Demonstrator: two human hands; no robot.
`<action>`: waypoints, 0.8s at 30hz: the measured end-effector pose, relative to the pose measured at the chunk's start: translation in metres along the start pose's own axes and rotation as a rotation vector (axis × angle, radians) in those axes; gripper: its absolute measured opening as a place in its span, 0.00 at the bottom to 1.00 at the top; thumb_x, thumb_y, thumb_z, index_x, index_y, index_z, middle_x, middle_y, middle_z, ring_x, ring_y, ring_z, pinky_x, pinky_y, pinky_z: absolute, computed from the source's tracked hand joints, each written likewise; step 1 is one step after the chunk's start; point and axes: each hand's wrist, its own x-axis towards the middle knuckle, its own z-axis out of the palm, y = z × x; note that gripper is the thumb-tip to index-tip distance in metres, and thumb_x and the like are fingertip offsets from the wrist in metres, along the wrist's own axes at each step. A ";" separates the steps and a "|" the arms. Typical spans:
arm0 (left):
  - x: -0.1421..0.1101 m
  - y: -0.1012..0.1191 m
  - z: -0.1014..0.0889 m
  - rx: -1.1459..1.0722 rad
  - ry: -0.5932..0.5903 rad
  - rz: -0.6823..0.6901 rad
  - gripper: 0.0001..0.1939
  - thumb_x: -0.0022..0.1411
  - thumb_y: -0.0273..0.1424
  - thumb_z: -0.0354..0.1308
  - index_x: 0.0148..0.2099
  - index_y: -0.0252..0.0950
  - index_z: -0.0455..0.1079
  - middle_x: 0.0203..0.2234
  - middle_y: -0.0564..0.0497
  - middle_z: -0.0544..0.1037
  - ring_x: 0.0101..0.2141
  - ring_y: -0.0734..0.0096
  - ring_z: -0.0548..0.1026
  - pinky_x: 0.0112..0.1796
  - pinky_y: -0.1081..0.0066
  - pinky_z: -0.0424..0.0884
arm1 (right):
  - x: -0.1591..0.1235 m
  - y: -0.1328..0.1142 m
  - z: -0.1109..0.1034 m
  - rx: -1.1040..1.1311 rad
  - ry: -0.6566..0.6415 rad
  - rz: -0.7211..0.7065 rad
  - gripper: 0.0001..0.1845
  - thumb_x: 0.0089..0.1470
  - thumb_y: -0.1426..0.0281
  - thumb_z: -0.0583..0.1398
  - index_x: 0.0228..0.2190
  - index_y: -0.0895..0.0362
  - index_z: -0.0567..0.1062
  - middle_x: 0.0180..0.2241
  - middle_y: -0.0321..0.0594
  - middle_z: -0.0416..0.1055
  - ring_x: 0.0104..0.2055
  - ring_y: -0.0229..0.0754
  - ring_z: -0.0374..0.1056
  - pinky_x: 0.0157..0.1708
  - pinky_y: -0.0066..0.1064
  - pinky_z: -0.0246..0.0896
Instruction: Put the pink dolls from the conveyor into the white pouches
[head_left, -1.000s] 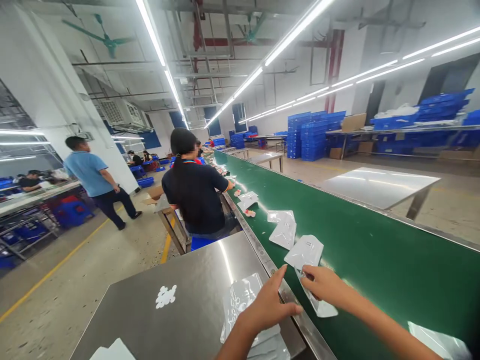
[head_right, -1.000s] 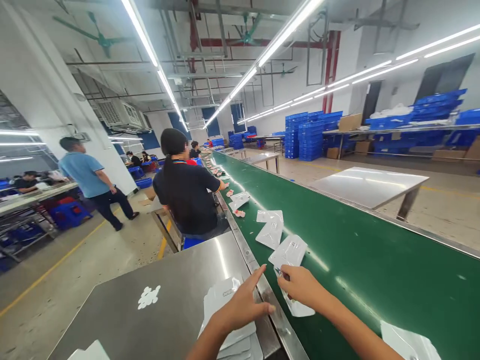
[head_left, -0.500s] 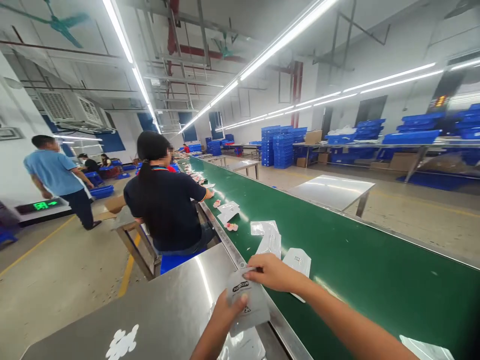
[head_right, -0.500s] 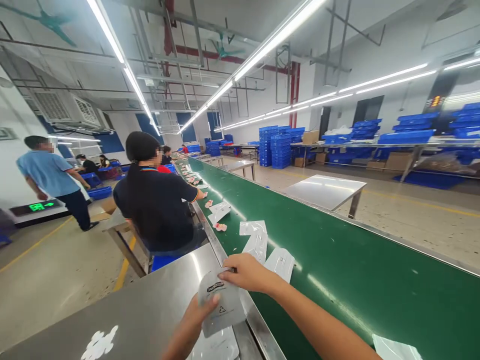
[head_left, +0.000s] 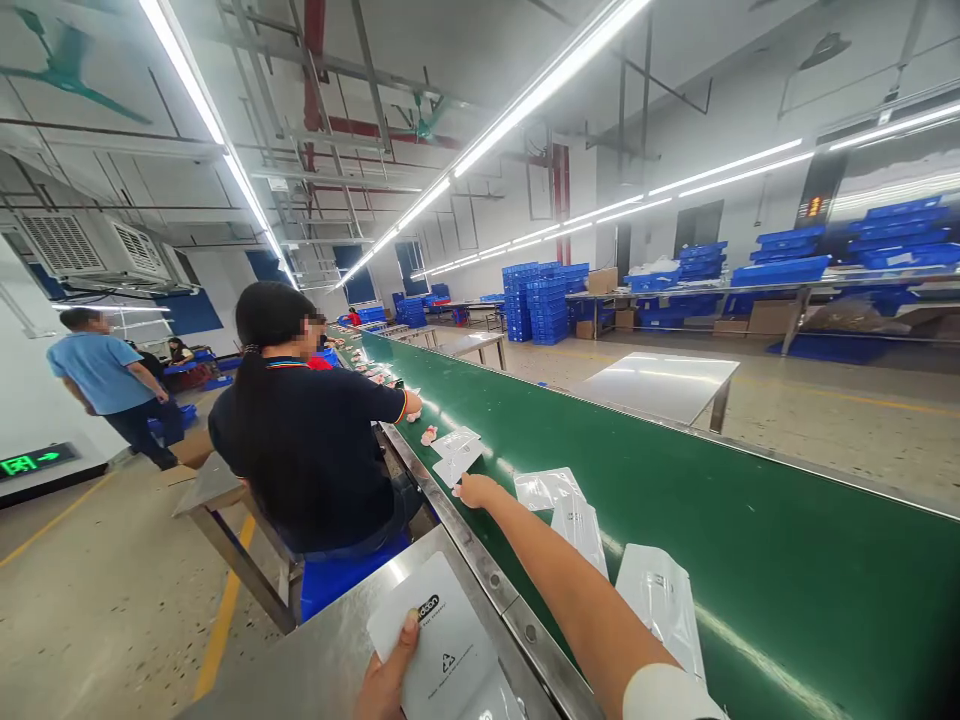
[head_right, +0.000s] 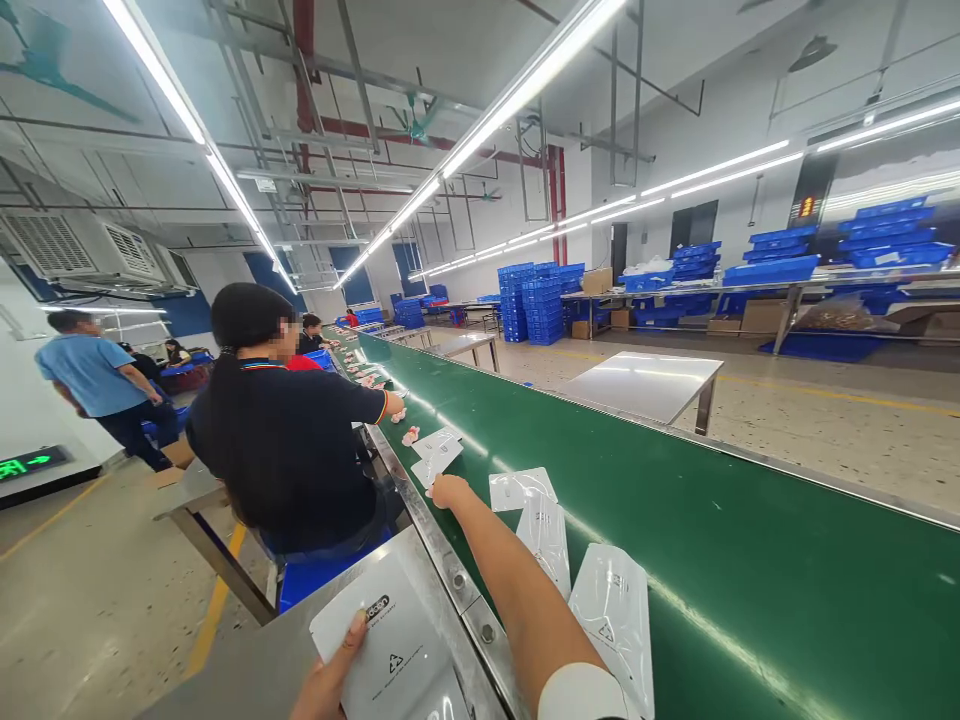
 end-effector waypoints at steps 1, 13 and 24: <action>0.000 -0.003 -0.002 0.012 -0.017 0.026 0.32 0.43 0.41 0.67 0.49 0.31 0.65 0.22 0.48 0.80 0.33 0.56 0.78 0.35 0.64 0.73 | 0.001 -0.002 0.006 0.010 -0.018 0.028 0.16 0.58 0.66 0.56 0.46 0.60 0.67 0.45 0.44 0.66 0.42 0.42 0.66 0.40 0.40 0.65; -0.062 -0.005 0.034 0.386 -0.144 0.511 0.21 0.37 0.44 0.66 0.28 0.32 0.72 0.19 0.52 0.74 0.22 0.69 0.69 0.24 0.73 0.65 | -0.122 -0.042 -0.028 0.697 0.232 -0.113 0.18 0.57 0.57 0.52 0.44 0.57 0.62 0.39 0.39 0.68 0.33 0.36 0.68 0.30 0.28 0.63; -0.095 -0.039 0.059 0.458 -0.464 0.586 0.24 0.43 0.45 0.63 0.38 0.31 0.72 0.31 0.46 0.79 0.33 0.60 0.74 0.33 0.70 0.69 | -0.281 -0.044 -0.048 0.555 0.395 -0.231 0.10 0.53 0.61 0.57 0.32 0.54 0.73 0.47 0.39 0.69 0.53 0.46 0.59 0.54 0.42 0.48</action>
